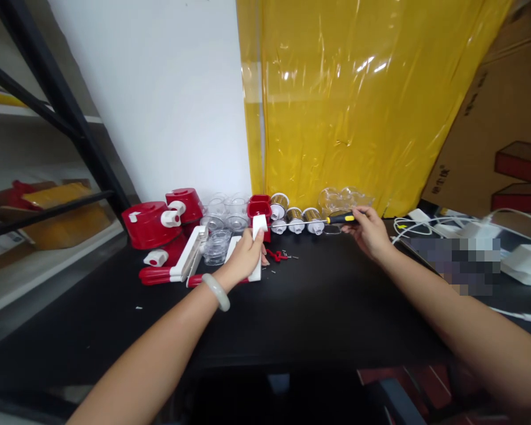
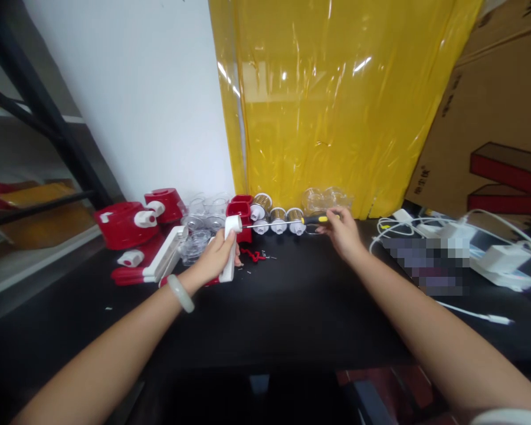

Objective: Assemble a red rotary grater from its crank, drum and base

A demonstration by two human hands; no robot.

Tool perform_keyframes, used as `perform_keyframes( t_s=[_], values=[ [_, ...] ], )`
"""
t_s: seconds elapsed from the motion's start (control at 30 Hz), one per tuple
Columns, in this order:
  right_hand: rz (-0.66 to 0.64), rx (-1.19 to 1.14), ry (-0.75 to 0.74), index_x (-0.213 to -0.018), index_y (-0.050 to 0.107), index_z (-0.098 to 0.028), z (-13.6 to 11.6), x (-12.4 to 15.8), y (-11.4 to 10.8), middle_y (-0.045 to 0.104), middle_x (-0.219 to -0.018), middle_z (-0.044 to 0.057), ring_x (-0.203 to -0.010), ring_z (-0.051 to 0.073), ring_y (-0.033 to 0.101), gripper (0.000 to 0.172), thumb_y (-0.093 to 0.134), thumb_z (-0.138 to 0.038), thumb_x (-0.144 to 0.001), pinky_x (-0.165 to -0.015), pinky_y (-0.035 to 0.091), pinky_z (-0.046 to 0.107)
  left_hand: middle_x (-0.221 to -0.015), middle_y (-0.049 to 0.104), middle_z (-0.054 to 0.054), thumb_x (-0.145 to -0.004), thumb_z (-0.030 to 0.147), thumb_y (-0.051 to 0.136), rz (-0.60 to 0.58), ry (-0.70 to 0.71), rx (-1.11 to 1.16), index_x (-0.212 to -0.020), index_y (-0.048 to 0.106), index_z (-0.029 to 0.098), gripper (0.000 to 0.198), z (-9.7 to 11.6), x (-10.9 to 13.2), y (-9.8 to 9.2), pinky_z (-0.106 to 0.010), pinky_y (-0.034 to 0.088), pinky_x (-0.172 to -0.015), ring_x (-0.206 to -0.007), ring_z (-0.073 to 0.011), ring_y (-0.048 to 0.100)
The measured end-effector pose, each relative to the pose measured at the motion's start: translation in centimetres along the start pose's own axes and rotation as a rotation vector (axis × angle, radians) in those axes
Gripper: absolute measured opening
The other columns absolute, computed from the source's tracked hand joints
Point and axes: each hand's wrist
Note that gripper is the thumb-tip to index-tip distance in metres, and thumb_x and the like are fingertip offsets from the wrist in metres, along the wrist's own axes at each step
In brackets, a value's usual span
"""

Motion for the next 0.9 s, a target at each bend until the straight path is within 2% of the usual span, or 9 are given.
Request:
perform_keyframes(
  t_s=[0.17,0.33,0.5,0.6,0.7,0.8,0.9],
  values=[
    [0.03,0.173,0.104,-0.086,0.051,-0.023,0.9,-1.2,0.5,0.058,-0.052,-0.007,-0.037,0.01,0.052,0.04,0.074,-0.051,-0.07,-0.038,0.041,0.02,-0.065,0.059,0.004,-0.098,0.052,0.041,-0.08,-0.117,0.132,-0.092,0.037,0.021,0.032,-0.7,-0.6,0.1,-0.026,0.053,-0.048,-0.048,-0.0137,0.062],
    [0.034,0.365,0.054,-0.072,0.051,-0.023,2.6,-1.1,-0.4,0.056,-0.045,-0.003,-0.033,0.012,0.049,0.037,0.062,-0.057,-0.081,-0.034,0.036,0.022,-0.064,0.059,0.004,-0.097,0.055,0.043,-0.077,-0.131,0.158,-0.093,0.039,0.021,0.034,-1.3,-0.6,0.3,-0.027,0.054,-0.048,-0.047,-0.0137,0.062],
    [0.023,0.196,0.322,-0.077,0.055,-0.022,2.5,-1.1,-1.3,0.065,-0.054,0.004,-0.041,0.02,0.062,0.027,0.045,-0.044,-0.089,-0.039,0.047,0.028,-0.062,0.061,0.003,-0.094,0.057,0.048,-0.112,-0.13,0.11,-0.095,0.04,0.021,0.037,-1.3,-0.4,0.6,-0.025,0.052,-0.043,-0.046,-0.0152,0.064],
    [-0.019,0.126,0.311,-0.086,0.058,-0.02,2.0,-1.3,-1.4,0.066,-0.058,0.002,-0.044,0.017,0.064,0.012,0.049,-0.028,-0.083,-0.043,0.05,0.026,-0.059,0.061,0.003,-0.095,0.053,0.048,-0.118,-0.163,0.076,-0.095,0.038,0.021,0.034,-1.1,-0.3,0.8,-0.024,0.051,-0.041,-0.045,-0.0166,0.065],
    [-0.034,0.147,0.283,-0.088,0.057,-0.019,1.8,-1.4,-1.4,0.063,-0.053,0.0,-0.04,0.014,0.059,0.01,0.05,-0.02,-0.081,-0.042,0.047,0.022,-0.058,0.061,0.003,-0.097,0.052,0.046,-0.116,-0.194,0.076,-0.094,0.039,0.021,0.032,-1.1,-0.3,1.0,-0.026,0.053,-0.042,-0.045,-0.0171,0.065],
    [-0.044,0.156,0.241,-0.086,0.057,-0.019,2.0,-1.5,-1.5,0.062,-0.051,-0.001,-0.038,0.012,0.056,0.006,0.055,-0.024,-0.083,-0.04,0.045,0.02,-0.058,0.062,0.003,-0.095,0.055,0.047,-0.115,-0.193,0.082,-0.095,0.04,0.021,0.035,-1.3,-0.4,1.1,-0.025,0.052,-0.042,-0.045,-0.0173,0.065],
    [-0.046,0.145,0.206,-0.083,0.057,-0.02,2.4,-1.5,-1.8,0.059,-0.049,-0.002,-0.038,0.011,0.056,0.017,0.063,-0.036,-0.083,-0.04,0.044,0.019,-0.057,0.062,0.002,-0.094,0.058,0.048,-0.103,-0.197,0.08,-0.096,0.041,0.021,0.038,-1.7,-0.5,1.2,-0.023,0.05,-0.039,-0.044,-0.0172,0.065]
  ],
)
Point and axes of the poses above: each hand's wrist, its own x-axis away from the middle knuckle, its own y-axis out of the palm, z = x × y
